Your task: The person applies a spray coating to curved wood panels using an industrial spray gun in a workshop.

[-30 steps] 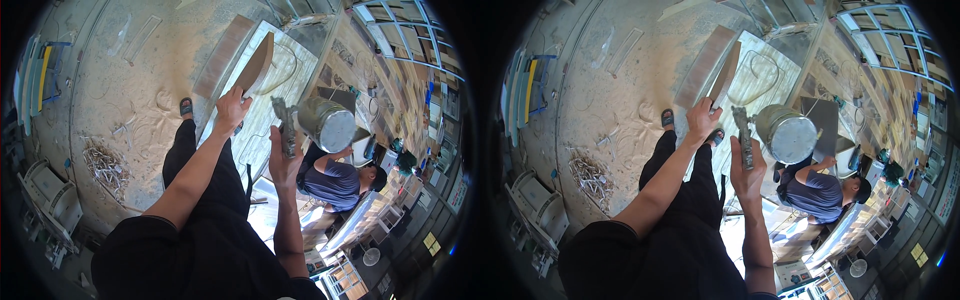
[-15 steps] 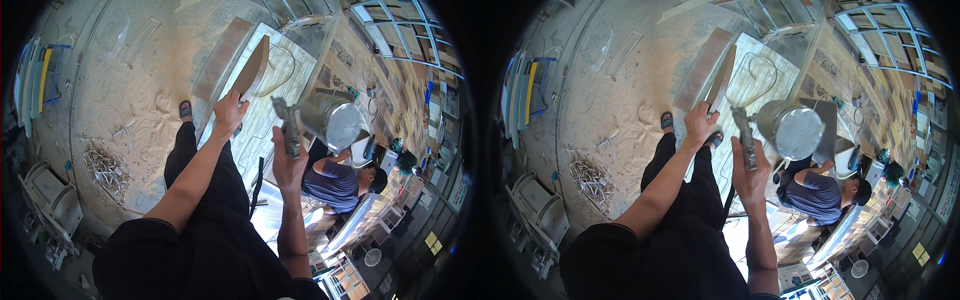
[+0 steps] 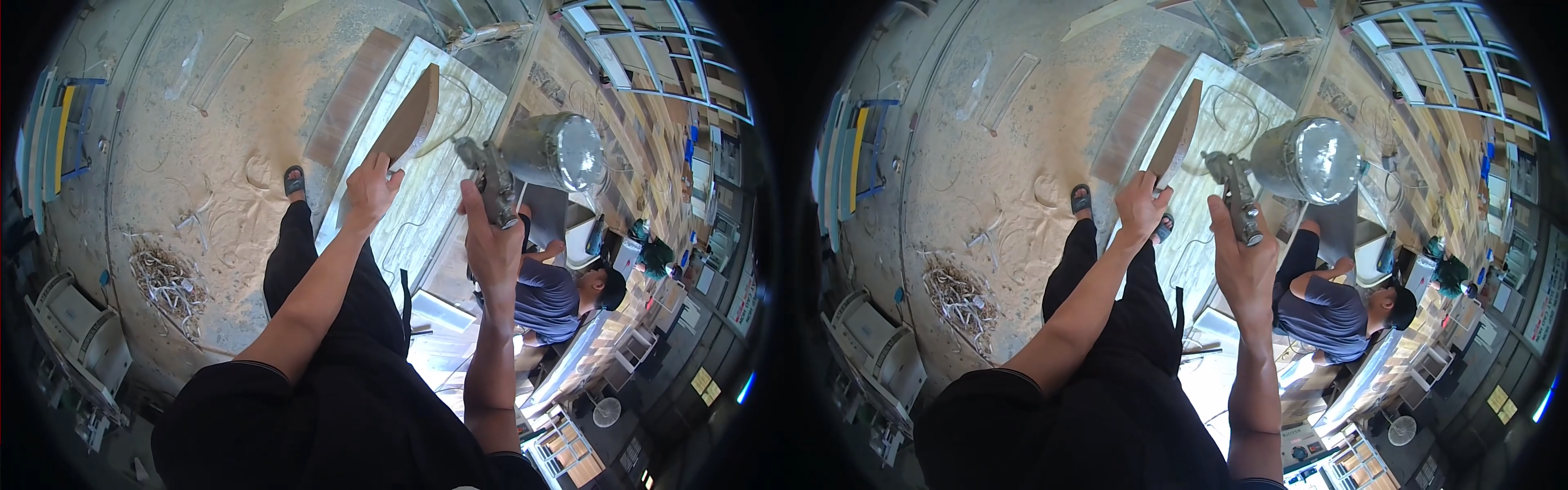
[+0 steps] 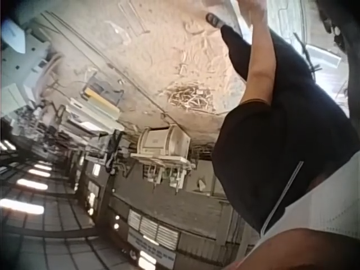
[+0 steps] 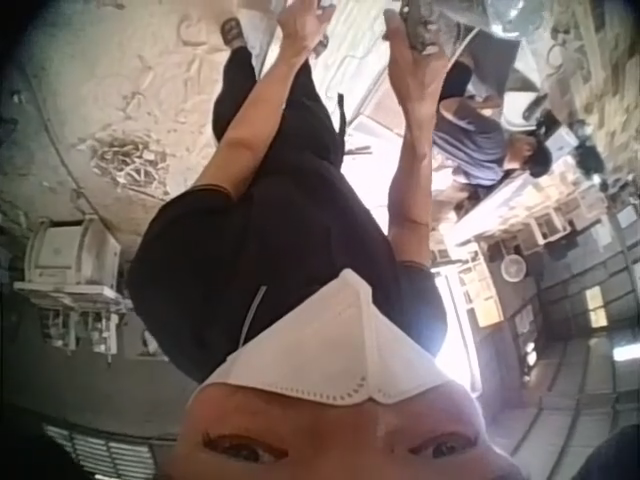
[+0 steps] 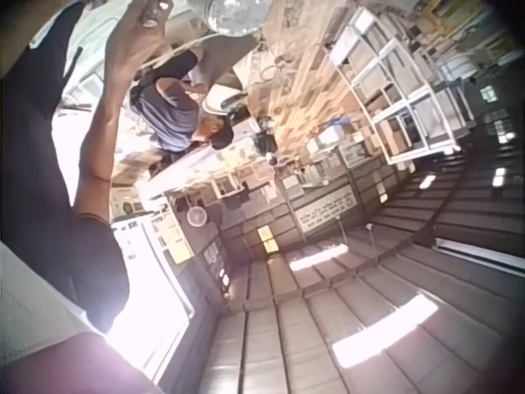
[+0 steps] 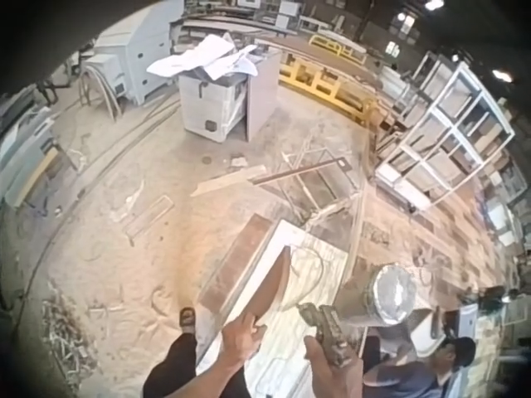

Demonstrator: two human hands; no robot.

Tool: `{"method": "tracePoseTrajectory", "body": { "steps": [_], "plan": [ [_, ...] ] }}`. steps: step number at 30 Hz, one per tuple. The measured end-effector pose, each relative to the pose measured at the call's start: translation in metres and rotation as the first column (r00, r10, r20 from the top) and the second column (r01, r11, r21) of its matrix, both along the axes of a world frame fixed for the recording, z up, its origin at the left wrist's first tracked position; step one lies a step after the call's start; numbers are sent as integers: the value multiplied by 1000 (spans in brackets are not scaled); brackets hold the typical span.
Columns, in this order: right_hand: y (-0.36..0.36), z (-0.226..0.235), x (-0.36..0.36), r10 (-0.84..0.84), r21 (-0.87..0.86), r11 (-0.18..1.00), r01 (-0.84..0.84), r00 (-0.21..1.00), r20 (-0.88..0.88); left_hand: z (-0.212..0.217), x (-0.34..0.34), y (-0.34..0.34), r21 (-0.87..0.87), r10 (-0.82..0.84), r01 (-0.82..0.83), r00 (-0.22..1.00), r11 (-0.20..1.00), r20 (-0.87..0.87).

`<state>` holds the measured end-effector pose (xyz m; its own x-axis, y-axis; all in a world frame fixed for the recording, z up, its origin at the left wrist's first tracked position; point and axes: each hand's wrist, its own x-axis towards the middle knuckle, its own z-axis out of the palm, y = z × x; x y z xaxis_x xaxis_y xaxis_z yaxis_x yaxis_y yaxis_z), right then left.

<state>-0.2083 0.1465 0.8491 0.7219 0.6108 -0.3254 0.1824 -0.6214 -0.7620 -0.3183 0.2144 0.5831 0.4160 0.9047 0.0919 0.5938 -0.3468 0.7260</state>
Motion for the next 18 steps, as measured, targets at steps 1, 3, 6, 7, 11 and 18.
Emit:
{"method": "tracePoseTrajectory", "body": {
  "steps": [1, 3, 6, 7, 11, 18],
  "plan": [
    [0, -4, 1, 2, 0, 1000, -2, 1000, 3, 0, 1, 0, 2, -1, 1, 1000, 1000, 1],
    [0, -11, 3, -25, 22, 999, 24, 997, 79, 0, 4, -1, -2, -8, 8, 1000, 1000, 13],
    [17, 0, 15, -53, 32, 998, 50, 996, 74, -1, 0, -1, -11, -8, 8, 1000, 1000, 7],
    [22, 6, 16, -84, -77, 993, 87, 996, 33, -2, -2, 0, -18, -9, 9, 1000, 1000, -2],
    [4, -4, 10, -19, -61, 998, 24, 997, 80, 0, 0, -2, -29, -8, 9, 999, 1000, 34],
    [30, 1, 22, -58, -46, 997, 61, 996, 66, -3, -2, -6, 19, -16, 15, 1000, 1000, 18]
  ]
}}
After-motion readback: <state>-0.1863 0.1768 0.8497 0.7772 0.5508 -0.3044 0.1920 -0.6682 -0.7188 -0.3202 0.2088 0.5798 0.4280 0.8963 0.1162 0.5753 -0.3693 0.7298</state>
